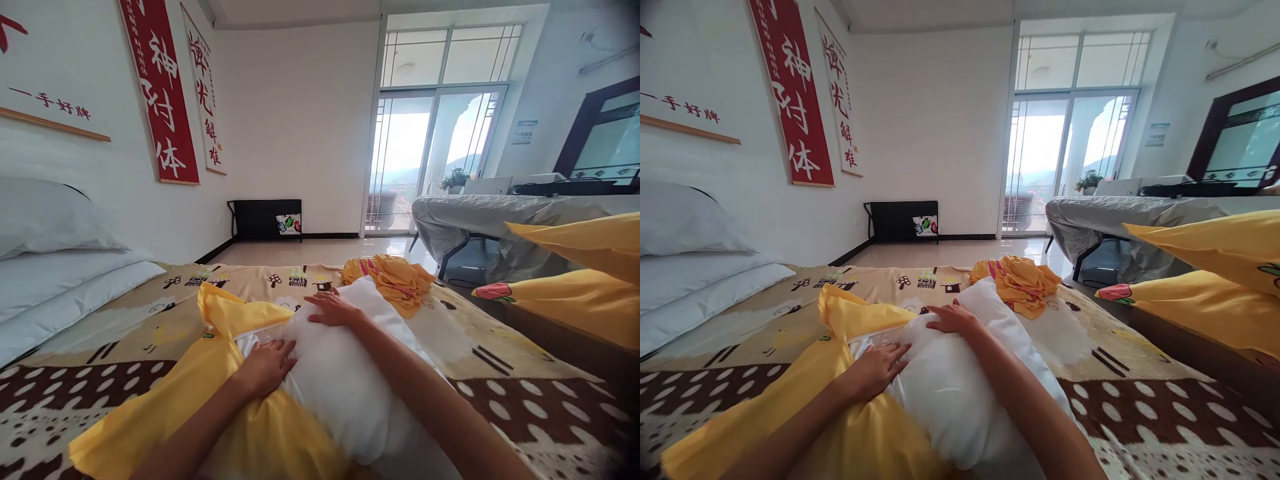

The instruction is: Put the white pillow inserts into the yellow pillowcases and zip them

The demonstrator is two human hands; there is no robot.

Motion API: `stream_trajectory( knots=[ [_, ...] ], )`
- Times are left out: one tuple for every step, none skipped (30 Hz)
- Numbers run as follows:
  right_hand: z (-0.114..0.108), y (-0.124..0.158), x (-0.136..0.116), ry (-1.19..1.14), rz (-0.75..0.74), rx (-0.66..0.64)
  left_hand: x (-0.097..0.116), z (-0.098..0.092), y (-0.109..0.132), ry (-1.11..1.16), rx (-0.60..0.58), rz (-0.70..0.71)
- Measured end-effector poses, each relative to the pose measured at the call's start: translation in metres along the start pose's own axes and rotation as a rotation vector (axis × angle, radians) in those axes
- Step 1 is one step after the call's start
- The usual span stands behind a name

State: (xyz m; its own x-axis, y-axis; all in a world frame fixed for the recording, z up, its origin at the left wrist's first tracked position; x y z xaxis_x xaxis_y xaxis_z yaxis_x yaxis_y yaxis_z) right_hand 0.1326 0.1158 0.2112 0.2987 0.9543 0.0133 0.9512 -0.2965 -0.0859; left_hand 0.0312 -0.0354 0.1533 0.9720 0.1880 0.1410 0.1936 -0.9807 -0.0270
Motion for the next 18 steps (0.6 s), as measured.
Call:
stream_trajectory(
  knots=[
    [0.010,0.002,-0.002,0.014,-0.004,-0.022,-0.002,-0.003,0.003,0.014,-0.007,-0.002],
    [0.018,0.006,-0.005,0.024,-0.011,-0.039,-0.004,-0.006,0.005,0.015,-0.009,0.007],
    [0.025,0.010,-0.009,0.037,-0.017,-0.053,-0.006,-0.009,0.005,0.004,-0.010,0.024],
    [0.029,0.014,-0.015,0.053,-0.029,-0.063,-0.008,-0.012,0.003,-0.014,-0.016,0.044],
    [0.030,0.018,-0.021,0.068,-0.055,-0.071,-0.010,-0.015,-0.001,-0.038,-0.024,0.067],
    [0.030,0.023,-0.028,0.077,-0.091,-0.078,-0.011,-0.019,-0.007,-0.064,-0.027,0.087],
    [0.029,0.028,-0.035,0.077,-0.132,-0.093,-0.012,-0.024,-0.014,-0.084,-0.020,0.102],
    [0.027,0.033,-0.042,0.067,-0.172,-0.122,-0.011,-0.030,-0.022,-0.094,0.000,0.109],
    [0.025,0.038,-0.048,0.047,-0.204,-0.166,-0.009,-0.037,-0.030,-0.099,0.036,0.108],
    [0.023,0.043,-0.053,0.020,-0.225,-0.222,-0.005,-0.043,-0.037,-0.104,0.079,0.106],
    [0.022,0.047,-0.057,-0.010,-0.232,-0.278,-0.001,-0.048,-0.044,-0.107,0.122,0.110],
    [0.020,0.051,-0.061,-0.038,-0.237,-0.321,0.004,-0.051,-0.049,-0.123,0.155,0.124],
    [0.018,0.053,-0.064,-0.063,-0.243,-0.347,0.008,-0.052,-0.054,-0.151,0.173,0.146],
    [0.017,0.054,-0.067,-0.088,-0.247,-0.354,0.013,-0.051,-0.058,-0.185,0.181,0.168],
    [0.015,0.055,-0.070,-0.111,-0.247,-0.347,0.016,-0.048,-0.061,-0.222,0.183,0.182],
    [0.013,0.055,-0.073,-0.131,-0.245,-0.334,0.017,-0.044,-0.065,-0.256,0.186,0.184],
    [0.011,0.054,-0.076,-0.147,-0.239,-0.323,0.018,-0.040,-0.069,-0.280,0.192,0.176],
    [0.010,0.054,-0.080,-0.161,-0.233,-0.315,0.019,-0.037,-0.073,-0.290,0.202,0.164]
  ],
)
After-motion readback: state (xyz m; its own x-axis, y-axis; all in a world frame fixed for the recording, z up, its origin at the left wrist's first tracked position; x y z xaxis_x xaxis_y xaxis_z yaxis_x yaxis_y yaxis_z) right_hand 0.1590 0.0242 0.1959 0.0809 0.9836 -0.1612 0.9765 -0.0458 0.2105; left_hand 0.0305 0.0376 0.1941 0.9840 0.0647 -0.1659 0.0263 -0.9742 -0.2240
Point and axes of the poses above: each hand's wrist, its own y-axis away from the middle knuckle, its own z-axis out of the palm, x = y × z, the point moved 4 cm from there along -y, towards the middle knuckle, and after that the axes turned 6 degrees about -z, right-handed, at the moved point
